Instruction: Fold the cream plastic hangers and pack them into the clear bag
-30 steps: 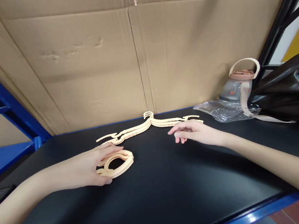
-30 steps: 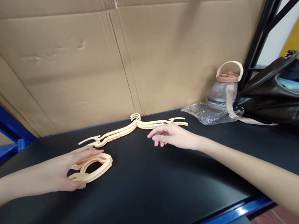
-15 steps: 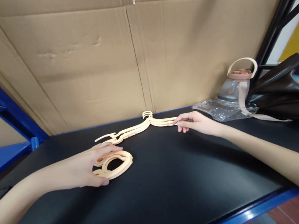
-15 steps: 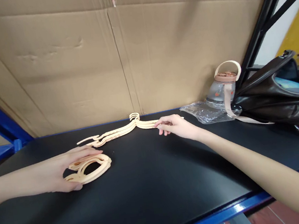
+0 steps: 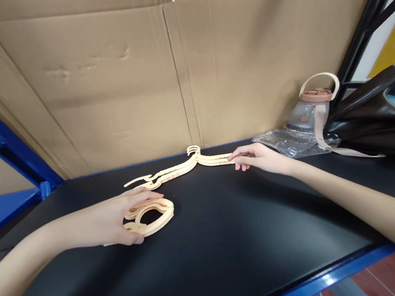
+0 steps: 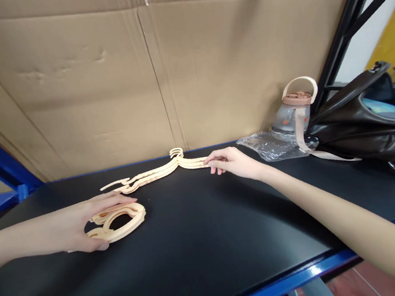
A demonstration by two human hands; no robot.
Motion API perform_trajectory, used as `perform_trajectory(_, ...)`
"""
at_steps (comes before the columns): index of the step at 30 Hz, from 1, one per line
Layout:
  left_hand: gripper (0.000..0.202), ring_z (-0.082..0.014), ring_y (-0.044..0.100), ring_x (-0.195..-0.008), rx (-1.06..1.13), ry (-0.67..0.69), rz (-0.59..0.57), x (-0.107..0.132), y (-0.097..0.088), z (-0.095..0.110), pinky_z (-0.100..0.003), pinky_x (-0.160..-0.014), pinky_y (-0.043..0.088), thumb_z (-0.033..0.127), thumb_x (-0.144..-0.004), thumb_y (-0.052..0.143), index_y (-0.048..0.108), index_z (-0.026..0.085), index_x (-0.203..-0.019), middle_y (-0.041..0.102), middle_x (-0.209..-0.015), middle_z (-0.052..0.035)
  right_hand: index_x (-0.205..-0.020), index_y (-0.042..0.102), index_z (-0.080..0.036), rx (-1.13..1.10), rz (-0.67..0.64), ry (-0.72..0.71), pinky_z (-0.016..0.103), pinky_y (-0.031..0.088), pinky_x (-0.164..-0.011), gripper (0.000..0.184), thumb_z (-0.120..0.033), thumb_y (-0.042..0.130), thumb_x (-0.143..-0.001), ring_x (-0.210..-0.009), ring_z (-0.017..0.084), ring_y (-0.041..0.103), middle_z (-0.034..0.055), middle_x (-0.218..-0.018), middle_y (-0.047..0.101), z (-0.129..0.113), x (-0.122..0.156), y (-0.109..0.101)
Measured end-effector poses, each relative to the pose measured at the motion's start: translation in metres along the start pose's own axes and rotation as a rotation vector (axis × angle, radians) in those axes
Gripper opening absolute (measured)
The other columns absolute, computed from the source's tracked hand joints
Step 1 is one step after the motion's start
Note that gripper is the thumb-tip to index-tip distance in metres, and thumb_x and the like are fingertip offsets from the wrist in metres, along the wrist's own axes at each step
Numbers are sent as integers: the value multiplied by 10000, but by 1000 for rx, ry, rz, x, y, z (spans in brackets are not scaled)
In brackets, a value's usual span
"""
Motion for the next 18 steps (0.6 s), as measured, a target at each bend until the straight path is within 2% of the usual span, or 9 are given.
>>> perform_trajectory(3,682,-305,409,-1313,9,-15,-36,0,0,-3,-369,-1036,400,240,-618,636,536,363,-1281,469,-1421,28,-1043,643,-138,-3,14,2,279,473,-645,312,-381,538,-879,-670,130,570,46,-803,660,4,-1,-6)
perform_trajectory(10,677,-327,395,-1321,-5,-20,46,1,-2,-9,-397,-1055,381,243,-588,650,570,365,-1249,452,-1436,30,-1027,646,-130,18,15,0,279,473,-629,320,-389,535,-874,-662,132,576,49,-792,662,7,-2,-8)
perform_trajectory(15,668,-333,433,-1290,-16,7,-37,1,-3,0,-398,-1024,415,254,-620,644,551,357,-1273,464,-1426,11,-1034,642,-133,46,4,-15,287,490,-641,326,-392,518,-880,-667,140,590,53,-798,669,7,-3,-7)
perform_trajectory(18,668,-315,442,-1286,-32,4,-41,1,-2,2,-374,-1021,417,234,-618,616,543,342,-1273,468,-1421,11,-1041,645,-152,216,40,-59,297,505,-671,319,-381,465,-912,-709,158,619,51,-823,685,6,-3,-11)
Point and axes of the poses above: each hand's wrist, its own x-axis away from the middle knuckle, its own y-axis out of the palm, z = x × y, the point moved 6 cm from there along -x, towards the middle knuckle
